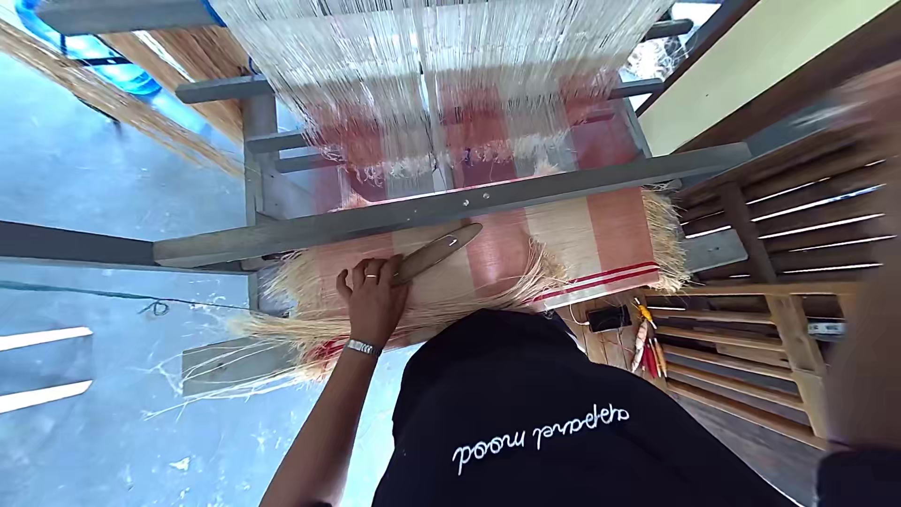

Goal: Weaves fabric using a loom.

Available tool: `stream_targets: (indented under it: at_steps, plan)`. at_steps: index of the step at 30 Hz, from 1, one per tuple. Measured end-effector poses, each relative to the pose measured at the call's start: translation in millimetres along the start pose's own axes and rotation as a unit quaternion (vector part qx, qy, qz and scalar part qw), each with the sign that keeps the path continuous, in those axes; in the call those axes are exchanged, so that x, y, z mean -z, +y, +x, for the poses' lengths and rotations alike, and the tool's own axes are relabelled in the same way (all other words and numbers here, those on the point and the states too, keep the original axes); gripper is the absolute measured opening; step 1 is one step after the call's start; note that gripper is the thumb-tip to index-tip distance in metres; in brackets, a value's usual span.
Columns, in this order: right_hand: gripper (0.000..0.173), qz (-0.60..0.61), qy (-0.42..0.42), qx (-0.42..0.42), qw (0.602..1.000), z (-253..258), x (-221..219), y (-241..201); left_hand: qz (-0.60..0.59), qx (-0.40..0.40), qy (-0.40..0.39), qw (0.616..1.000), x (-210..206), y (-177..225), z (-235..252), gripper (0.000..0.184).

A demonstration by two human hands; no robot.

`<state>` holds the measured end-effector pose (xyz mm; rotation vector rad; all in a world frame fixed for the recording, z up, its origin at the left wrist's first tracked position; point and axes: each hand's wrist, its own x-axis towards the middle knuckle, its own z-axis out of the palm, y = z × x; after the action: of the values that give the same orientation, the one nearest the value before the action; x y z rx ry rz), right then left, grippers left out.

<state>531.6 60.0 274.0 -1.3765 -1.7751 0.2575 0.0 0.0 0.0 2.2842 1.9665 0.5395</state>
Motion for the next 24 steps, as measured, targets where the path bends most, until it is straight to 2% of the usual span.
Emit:
stream_targets:
  at_steps: [2, 5, 7, 9, 12, 17, 21, 24]
  plan:
    - [0.02, 0.003, -0.118, -0.035, 0.992, -31, -90, -4, 0.001, -0.027, -0.008, 1.0, 14, 11, 7, 0.047]
    - [0.016, 0.071, -0.288, -0.101, 0.95, -70, -203, -1, -0.011, -0.06, -0.029, 0.998, 41, 40, 14, 0.051]
    - [0.018, 0.126, -0.324, -0.132, 0.928, -89, -256, -2, 0.0, -0.061, -0.047, 0.997, 54, 55, 19, 0.052]
    - [0.021, 0.172, -0.303, -0.157, 0.924, -100, -290, -4, 0.021, -0.067, -0.055, 0.996, 61, 66, 23, 0.053]
    - [0.027, 0.173, -0.277, -0.164, 0.931, -103, -314, -6, 0.043, -0.077, -0.051, 0.995, 65, 73, 27, 0.052]
    - [0.021, 0.098, -0.274, -0.139, 0.946, -96, -316, -12, 0.067, -0.092, -0.051, 0.992, 67, 75, 30, 0.051]
    - [0.013, 0.036, -0.294, -0.047, 0.954, -93, -305, -5, 0.064, -0.117, -0.041, 0.99, 75, 72, 29, 0.048]
    - [0.013, 0.023, -0.279, 0.067, 0.958, -88, -281, 3, -0.005, -0.125, -0.068, 0.99, 90, 60, 29, 0.048]
